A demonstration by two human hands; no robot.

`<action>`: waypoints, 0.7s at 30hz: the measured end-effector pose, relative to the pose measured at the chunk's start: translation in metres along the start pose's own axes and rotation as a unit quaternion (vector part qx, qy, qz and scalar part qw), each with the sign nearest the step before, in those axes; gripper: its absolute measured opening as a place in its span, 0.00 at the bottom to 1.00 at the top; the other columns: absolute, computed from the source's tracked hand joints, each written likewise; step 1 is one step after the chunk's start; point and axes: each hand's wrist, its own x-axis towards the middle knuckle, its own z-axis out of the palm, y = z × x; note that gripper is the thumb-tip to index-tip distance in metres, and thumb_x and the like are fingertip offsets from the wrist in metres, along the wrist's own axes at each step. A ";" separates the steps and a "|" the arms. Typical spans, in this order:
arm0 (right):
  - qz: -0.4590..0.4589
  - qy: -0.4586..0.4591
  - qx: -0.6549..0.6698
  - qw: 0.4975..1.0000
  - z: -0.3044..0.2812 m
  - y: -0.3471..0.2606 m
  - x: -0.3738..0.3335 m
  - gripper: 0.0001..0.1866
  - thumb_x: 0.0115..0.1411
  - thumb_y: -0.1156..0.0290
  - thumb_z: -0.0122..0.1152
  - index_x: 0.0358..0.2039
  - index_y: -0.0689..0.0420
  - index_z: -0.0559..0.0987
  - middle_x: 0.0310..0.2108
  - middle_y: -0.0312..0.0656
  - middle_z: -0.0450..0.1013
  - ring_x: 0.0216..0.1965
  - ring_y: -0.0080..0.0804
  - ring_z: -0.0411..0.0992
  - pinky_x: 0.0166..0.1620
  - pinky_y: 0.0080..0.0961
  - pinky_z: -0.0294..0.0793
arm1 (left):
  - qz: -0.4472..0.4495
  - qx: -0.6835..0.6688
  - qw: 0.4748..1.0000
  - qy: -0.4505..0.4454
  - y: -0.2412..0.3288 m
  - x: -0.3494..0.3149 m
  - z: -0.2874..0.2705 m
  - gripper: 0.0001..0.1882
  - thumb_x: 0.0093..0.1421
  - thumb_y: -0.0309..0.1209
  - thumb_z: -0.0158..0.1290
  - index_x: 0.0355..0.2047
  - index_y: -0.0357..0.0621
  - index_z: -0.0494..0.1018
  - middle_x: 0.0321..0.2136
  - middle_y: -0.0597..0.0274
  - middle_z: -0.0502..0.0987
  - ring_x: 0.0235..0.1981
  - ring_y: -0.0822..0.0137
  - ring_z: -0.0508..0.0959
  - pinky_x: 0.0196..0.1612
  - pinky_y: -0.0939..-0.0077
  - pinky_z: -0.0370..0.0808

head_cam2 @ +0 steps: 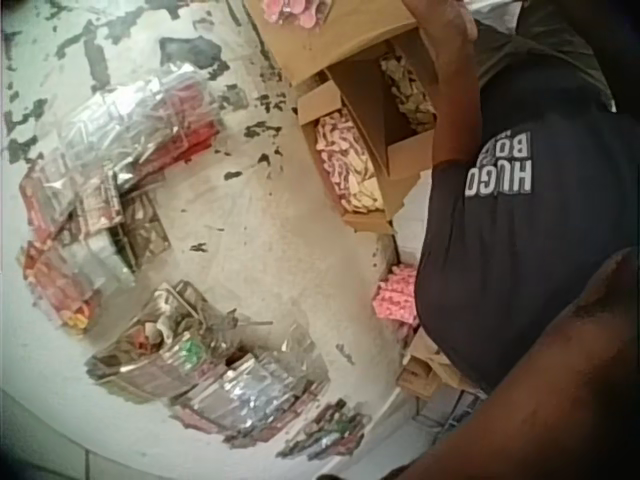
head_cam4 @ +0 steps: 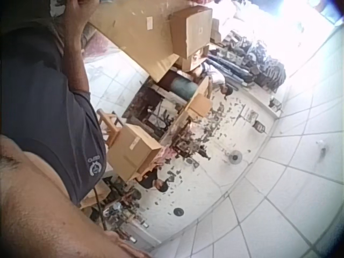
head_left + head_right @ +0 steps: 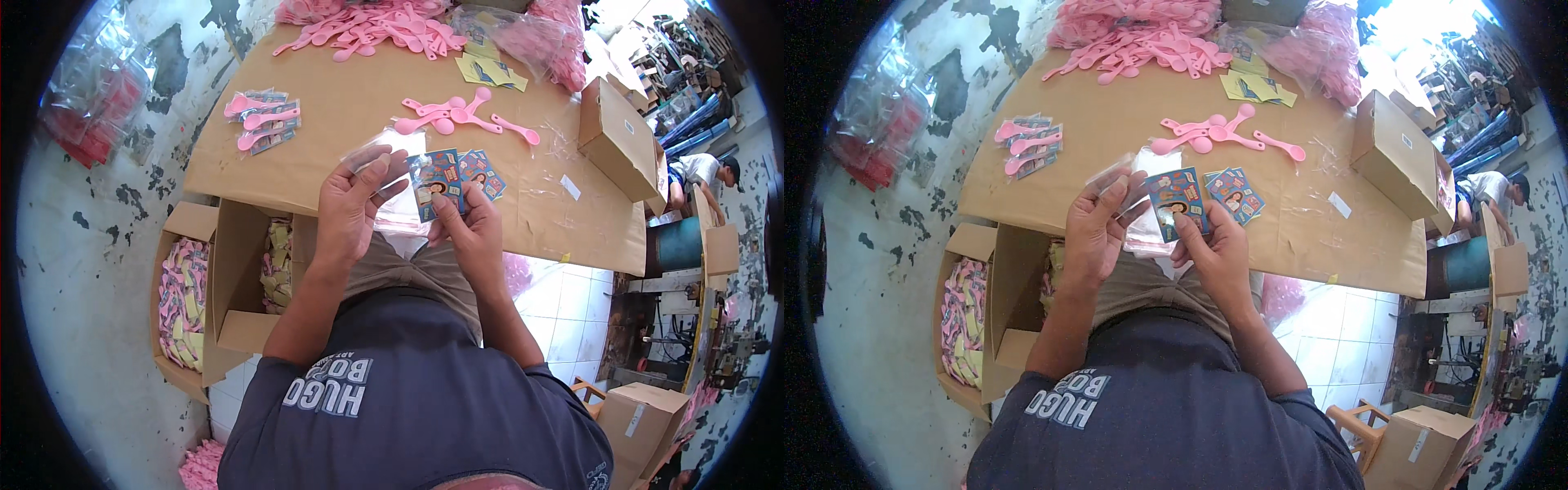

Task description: Packaging plastic spoons and character cards into small plastic bags at a workstation.

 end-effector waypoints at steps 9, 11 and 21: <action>0.045 -0.054 -0.083 0.994 -0.016 -0.009 -0.003 0.09 0.67 0.69 0.63 0.38 0.63 0.78 0.24 0.33 0.74 0.22 0.15 0.72 0.25 0.17 0.71 | 0.004 0.067 0.998 -0.016 -0.009 0.006 0.015 0.12 0.67 0.27 0.57 0.48 0.34 0.76 0.44 0.48 0.82 0.49 0.60 0.83 0.51 0.66 0.83; 0.046 -0.046 -0.061 0.996 -0.025 -0.003 0.000 0.09 0.67 0.69 0.64 0.38 0.63 0.78 0.24 0.33 0.74 0.22 0.15 0.72 0.25 0.17 0.71 | 0.047 0.075 0.996 0.011 -0.017 0.013 0.010 0.10 0.67 0.27 0.58 0.45 0.35 0.77 0.40 0.50 0.83 0.44 0.61 0.84 0.48 0.67 0.84; 0.062 0.007 0.011 0.998 -0.043 0.000 0.004 0.08 0.67 0.71 0.64 0.41 0.62 0.78 0.26 0.33 0.75 0.23 0.16 0.73 0.25 0.16 0.72 | 0.070 0.066 0.995 0.000 -0.031 0.039 0.021 0.10 0.67 0.26 0.58 0.45 0.34 0.74 0.36 0.49 0.84 0.37 0.61 0.86 0.43 0.68 0.85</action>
